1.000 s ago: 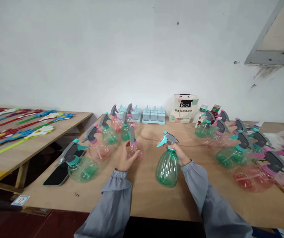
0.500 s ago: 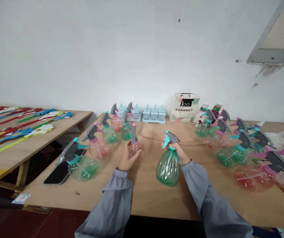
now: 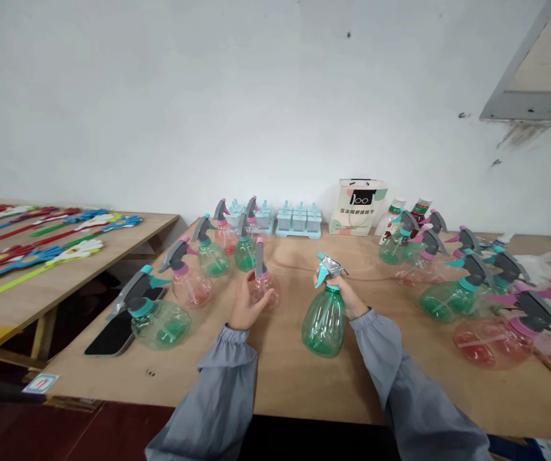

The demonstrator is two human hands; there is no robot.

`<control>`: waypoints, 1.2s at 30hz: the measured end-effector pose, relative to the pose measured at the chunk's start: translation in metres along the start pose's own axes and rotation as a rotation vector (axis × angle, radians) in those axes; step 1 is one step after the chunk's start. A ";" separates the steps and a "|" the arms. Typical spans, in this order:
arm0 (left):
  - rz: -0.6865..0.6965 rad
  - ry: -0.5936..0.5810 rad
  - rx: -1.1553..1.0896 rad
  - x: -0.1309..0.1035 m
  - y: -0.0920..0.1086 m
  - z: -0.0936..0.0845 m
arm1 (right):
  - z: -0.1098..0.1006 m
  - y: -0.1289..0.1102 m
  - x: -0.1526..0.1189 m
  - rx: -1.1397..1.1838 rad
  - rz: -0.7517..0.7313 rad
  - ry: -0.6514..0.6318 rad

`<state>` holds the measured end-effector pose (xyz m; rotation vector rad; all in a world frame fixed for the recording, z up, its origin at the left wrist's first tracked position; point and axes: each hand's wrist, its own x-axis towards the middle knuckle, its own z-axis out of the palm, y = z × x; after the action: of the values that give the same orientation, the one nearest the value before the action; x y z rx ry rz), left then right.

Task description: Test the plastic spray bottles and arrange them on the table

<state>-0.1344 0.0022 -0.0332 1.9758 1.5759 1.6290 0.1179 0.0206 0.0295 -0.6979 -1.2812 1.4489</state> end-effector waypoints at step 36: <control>0.015 -0.036 -0.047 -0.002 -0.002 0.003 | -0.112 -0.016 0.003 -0.792 -0.545 0.682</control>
<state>-0.1336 0.0031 -0.0369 1.9869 1.4997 1.6112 0.2227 0.0603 0.0162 -1.1178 -1.3133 0.1734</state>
